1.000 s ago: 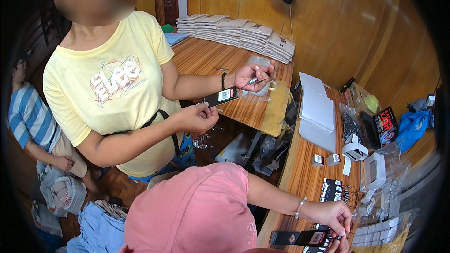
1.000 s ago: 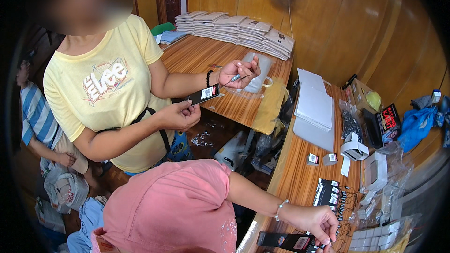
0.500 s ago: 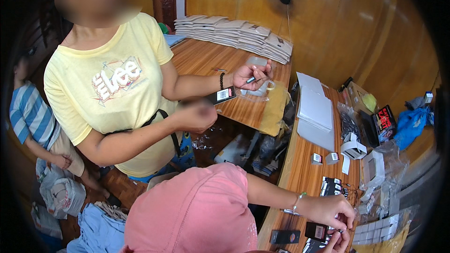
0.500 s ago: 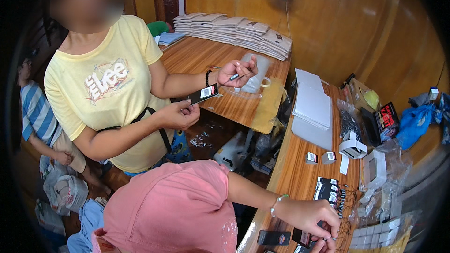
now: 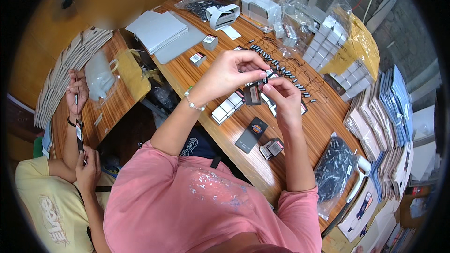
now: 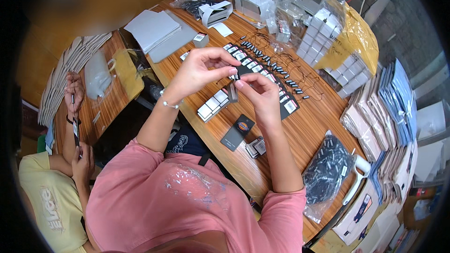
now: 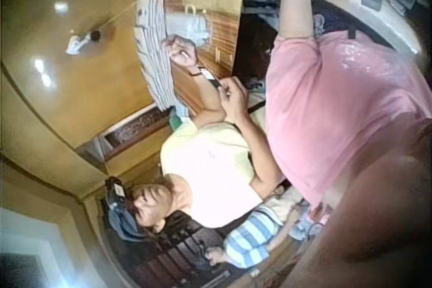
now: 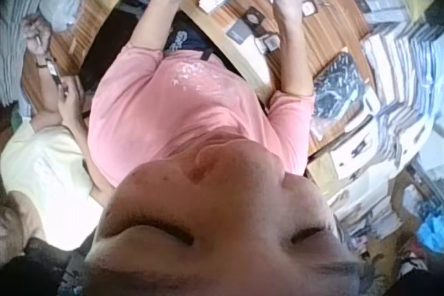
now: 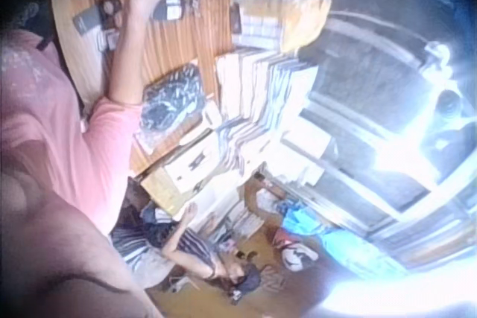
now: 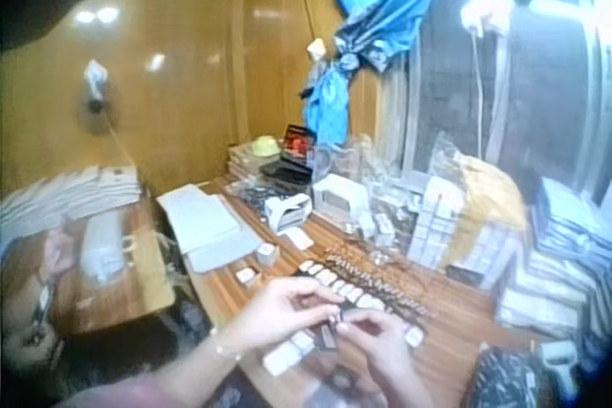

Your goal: The person attaches plastic tags to clothing labels and garments by hand at a wooden table. They pick up the tags and labels, thread them together, and place the finished items in stacks.

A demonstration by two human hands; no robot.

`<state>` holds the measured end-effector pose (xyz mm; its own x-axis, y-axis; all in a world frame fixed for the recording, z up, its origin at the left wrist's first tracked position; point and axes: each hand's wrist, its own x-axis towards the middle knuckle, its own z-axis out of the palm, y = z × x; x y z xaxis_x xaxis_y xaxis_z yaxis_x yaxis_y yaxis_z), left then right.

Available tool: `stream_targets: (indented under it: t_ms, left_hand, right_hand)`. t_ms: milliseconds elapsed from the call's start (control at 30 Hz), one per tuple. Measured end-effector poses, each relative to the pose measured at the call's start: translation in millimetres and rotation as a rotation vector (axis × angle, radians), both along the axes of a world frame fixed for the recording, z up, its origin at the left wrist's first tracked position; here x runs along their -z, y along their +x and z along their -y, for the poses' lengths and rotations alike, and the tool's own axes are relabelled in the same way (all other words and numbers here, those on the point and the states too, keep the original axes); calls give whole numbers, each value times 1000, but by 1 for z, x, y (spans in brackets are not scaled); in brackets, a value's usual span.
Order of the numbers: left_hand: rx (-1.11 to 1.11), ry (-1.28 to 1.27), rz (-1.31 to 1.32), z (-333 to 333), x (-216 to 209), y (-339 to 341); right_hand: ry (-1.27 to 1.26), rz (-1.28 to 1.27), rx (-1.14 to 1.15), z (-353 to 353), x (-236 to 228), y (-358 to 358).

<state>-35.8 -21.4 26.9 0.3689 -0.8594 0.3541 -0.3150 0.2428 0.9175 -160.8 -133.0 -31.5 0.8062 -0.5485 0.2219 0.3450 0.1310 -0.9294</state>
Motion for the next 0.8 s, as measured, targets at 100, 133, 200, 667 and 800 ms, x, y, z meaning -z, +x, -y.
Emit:
stream_targets:
  t_ms: [100,133,200,667,800]
  left_hand:
    - [-15,-4,81,4,-6,8]
    - [-43,-10,119,4,-7,9]
    - [-7,-42,42,6,-5,11]
    - [89,-89,-78,10,8,16]
    - [66,-57,-106,11,5,14]
  right_hand:
    - [-82,18,33,0,-8,2]
    - [-93,40,37,-1,-9,3]
    - [-114,79,54,-3,-10,3]
    - [-147,19,87,-3,-12,2]
    - [-132,36,98,-4,-15,3]
